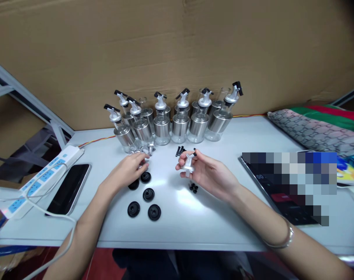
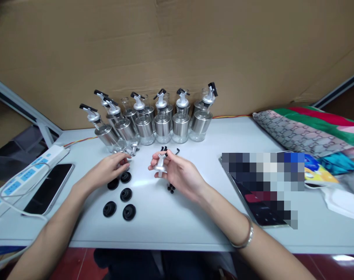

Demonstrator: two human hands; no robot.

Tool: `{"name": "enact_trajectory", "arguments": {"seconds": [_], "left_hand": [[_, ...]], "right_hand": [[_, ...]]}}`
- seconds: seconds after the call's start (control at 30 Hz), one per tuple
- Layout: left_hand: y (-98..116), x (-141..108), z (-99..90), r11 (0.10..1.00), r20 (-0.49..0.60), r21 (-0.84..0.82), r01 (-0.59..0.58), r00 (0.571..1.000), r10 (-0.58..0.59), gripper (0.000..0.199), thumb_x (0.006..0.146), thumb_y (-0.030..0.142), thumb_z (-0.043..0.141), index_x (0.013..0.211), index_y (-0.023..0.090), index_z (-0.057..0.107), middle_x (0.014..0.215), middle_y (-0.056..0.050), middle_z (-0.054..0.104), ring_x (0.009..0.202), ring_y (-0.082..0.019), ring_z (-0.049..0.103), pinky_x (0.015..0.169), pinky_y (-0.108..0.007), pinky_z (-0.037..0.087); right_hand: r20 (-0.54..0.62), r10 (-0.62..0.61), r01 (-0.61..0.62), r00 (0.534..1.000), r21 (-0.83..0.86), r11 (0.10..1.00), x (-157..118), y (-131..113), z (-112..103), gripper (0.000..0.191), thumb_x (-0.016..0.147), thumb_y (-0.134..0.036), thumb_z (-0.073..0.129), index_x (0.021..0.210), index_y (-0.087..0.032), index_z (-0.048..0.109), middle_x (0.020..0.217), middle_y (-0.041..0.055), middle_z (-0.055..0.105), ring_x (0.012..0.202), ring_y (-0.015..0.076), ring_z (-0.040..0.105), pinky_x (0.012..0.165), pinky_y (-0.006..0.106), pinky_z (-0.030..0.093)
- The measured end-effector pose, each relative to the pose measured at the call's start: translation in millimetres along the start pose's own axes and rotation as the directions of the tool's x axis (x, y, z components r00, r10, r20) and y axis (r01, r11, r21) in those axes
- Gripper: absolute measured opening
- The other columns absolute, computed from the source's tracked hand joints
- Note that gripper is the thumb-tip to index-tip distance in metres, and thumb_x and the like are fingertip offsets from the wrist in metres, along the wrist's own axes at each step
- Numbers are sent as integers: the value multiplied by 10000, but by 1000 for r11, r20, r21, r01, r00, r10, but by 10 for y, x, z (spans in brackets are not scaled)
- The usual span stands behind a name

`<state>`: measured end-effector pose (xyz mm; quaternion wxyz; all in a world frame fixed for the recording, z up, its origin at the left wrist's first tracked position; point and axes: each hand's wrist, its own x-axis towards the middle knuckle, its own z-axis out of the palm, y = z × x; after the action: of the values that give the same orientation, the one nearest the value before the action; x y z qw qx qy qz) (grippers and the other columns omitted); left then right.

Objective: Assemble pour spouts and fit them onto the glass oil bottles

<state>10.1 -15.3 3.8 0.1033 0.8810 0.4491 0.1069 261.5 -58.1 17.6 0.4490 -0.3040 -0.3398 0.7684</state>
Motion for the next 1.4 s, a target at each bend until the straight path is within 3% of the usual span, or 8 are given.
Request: {"name": "enact_trajectory", "arguments": {"seconds": [0.27, 0.6, 0.7, 0.83, 0.97, 1.1, 1.23, 1.4], "left_hand": [[74, -18, -40, 998, 20, 34, -48, 999, 47, 352, 874, 478, 521, 709, 168, 550, 915, -55, 561, 888, -219, 513, 788, -370, 458], [134, 1, 55, 988, -62, 82, -132, 989, 137, 277, 917, 345, 489, 715, 163, 545, 982, -74, 568, 947, -218, 503, 814, -363, 427], [217, 0, 31, 976, -234, 90, -198, 948, 214, 278, 929, 314, 473, 692, 169, 483, 890, -51, 589, 864, -187, 513, 756, -330, 394], [387, -15, 46, 961, -490, 125, -245, 827, 275, 277, 945, 228, 424, 672, 179, 431, 647, 23, 508, 626, -125, 462, 707, -311, 355], [518, -45, 109, 948, -592, 132, -290, 744, 310, 268, 934, 182, 424, 667, 187, 405, 606, 41, 495, 559, -104, 444, 687, -305, 347], [566, -71, 132, 942, -663, 115, -316, 681, 310, 268, 935, 184, 435, 669, 188, 411, 619, 35, 532, 555, -99, 463, 696, -320, 342], [571, -74, 125, 937, -679, 91, -338, 666, 307, 269, 951, 188, 405, 682, 188, 419, 645, 20, 544, 568, -100, 469, 690, -320, 356], [547, -51, 163, 936, -623, 51, -347, 722, 301, 307, 989, 313, 339, 719, 191, 416, 648, 20, 535, 583, -105, 485, 701, -318, 373]], "right_hand": [[-53, 83, -81, 995, 41, 996, 21, 5, -12, 291, 916, -350, 415, 817, -179, 629, 824, 46, 611, 804, 159, 600, 703, 281, 461], [-91, 84, -73, 992, 115, 991, 27, 16, -8, 322, 925, -339, 410, 784, -158, 638, 786, 32, 590, 756, 139, 592, 675, 259, 458], [-70, 63, -53, 996, 135, 989, 20, 28, -5, 292, 912, -341, 444, 784, -165, 639, 827, 27, 594, 772, 145, 611, 667, 266, 481], [50, 61, -66, 997, 119, 991, -22, 70, 48, 243, 871, -380, 533, 828, -173, 651, 1012, 55, 620, 863, 193, 650, 697, 316, 521], [124, 80, -89, 989, 66, 994, -67, 165, 122, 225, 854, -371, 571, 865, -164, 659, 1034, 73, 631, 873, 192, 646, 713, 334, 530], [203, 113, -120, 973, 22, 993, -94, 234, 163, 262, 844, -397, 590, 873, -144, 649, 848, 69, 659, 805, 176, 642, 740, 343, 506], [248, 106, -114, 963, 18, 993, -107, 245, 182, 303, 803, -431, 641, 874, -137, 655, 860, 66, 658, 804, 170, 641, 764, 339, 475], [225, 96, -89, 970, -39, 995, -102, 245, 173, 291, 778, -412, 671, 863, -134, 677, 841, 55, 665, 801, 154, 635, 788, 314, 444]]}}
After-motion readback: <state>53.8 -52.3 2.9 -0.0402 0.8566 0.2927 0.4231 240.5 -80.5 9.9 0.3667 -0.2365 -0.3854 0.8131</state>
